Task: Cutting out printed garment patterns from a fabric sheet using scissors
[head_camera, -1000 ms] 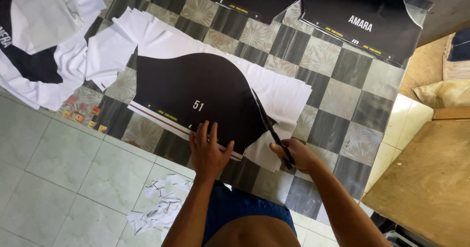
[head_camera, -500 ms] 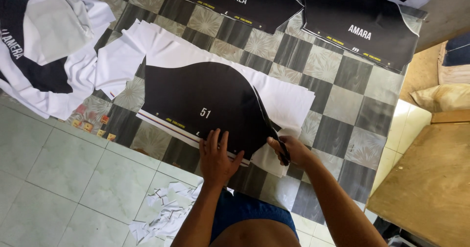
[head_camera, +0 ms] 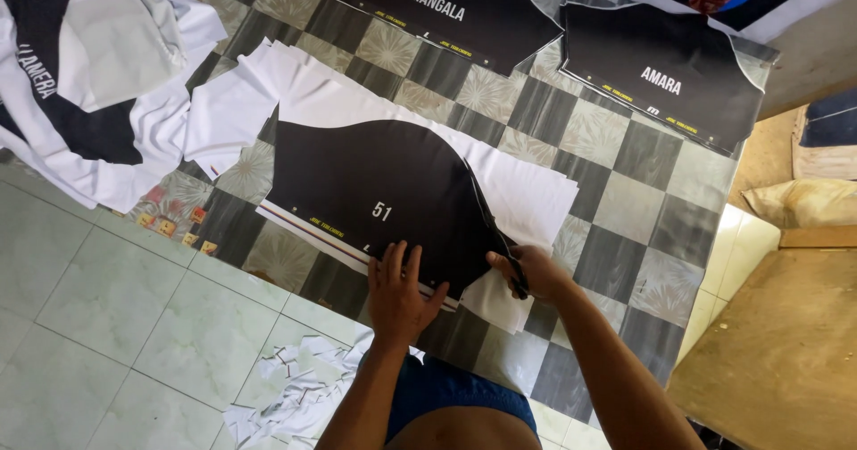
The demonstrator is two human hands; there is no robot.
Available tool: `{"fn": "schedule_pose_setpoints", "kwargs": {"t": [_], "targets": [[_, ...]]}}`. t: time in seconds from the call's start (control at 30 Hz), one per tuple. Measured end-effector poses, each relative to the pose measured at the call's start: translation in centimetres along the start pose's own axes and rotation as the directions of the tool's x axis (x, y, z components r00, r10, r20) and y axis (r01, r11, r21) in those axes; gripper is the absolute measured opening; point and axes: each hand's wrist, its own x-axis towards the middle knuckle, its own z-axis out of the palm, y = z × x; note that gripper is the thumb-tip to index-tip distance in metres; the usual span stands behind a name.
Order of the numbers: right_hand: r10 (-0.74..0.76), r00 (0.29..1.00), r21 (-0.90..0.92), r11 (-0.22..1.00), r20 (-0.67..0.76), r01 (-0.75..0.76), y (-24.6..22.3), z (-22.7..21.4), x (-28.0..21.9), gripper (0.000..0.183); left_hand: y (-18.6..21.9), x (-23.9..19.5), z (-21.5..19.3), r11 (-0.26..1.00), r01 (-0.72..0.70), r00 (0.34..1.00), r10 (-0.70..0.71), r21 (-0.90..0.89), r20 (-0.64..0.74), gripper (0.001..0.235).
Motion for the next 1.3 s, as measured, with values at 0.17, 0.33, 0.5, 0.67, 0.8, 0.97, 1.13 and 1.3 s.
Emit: {"fn": "schedule_pose_setpoints", "kwargs": {"t": [0.17, 0.33, 0.5, 0.67, 0.8, 0.97, 1.13, 1.3], "targets": [[0.016, 1.0, 0.041, 0.999, -0.001, -0.016, -0.2, 0.0, 1.0, 0.055, 0.1, 0.0, -0.1, 1.0, 0.006, 1.0, -0.006, -0.004, -0.01, 0.087], [-0.015, 1.0, 0.005, 1.0, 0.013, 0.015, -2.1, 0.1, 1.2, 0.057, -0.1, 0.0, 0.2, 1.0, 0.006, 1.0, -0.006, -0.009, -0.017, 0.087], [0.001, 1.0, -0.061, 0.998, 0.024, 0.0, -3.1, -0.6, 0.3, 0.057, 0.0, -0.2, 0.0, 1.0, 0.006, 1.0, -0.006, -0.017, -0.01, 0.086], [0.009, 0.997, -0.11, 0.994, 0.082, 0.001, -4.9, -1.6, 1.3, 0.059, -0.1, -0.1, -0.1, 0.999, 0.016, 1.0, -0.017, -0.035, -0.017, 0.087], [-0.039, 0.996, -0.173, 0.984, 0.081, 0.052, -5.0, -2.6, 2.4, 0.051, 0.0, -0.3, 0.2, 1.0, 0.009, 1.0, -0.01, -0.03, -0.016, 0.085], [0.011, 0.99, -0.233, 0.972, 0.143, 0.023, -6.5, -4.5, 3.5, 0.061, -0.1, -0.5, 0.8, 0.999, 0.029, 1.0, -0.029, -0.016, 0.008, 0.085], [0.006, 0.978, -0.277, 0.959, 0.21, 0.054, -7.8, -5.9, 5.2, 0.06, 0.1, -0.3, 0.6, 0.997, 0.063, 0.998, -0.061, -0.046, 0.025, 0.085], [0.004, 0.97, -0.346, 0.935, 0.244, 0.083, -9.4, -6.7, 5.0, 0.042, 0.2, -0.3, 0.6, 0.993, 0.11, 0.991, -0.107, -0.031, 0.079, 0.081]]}}
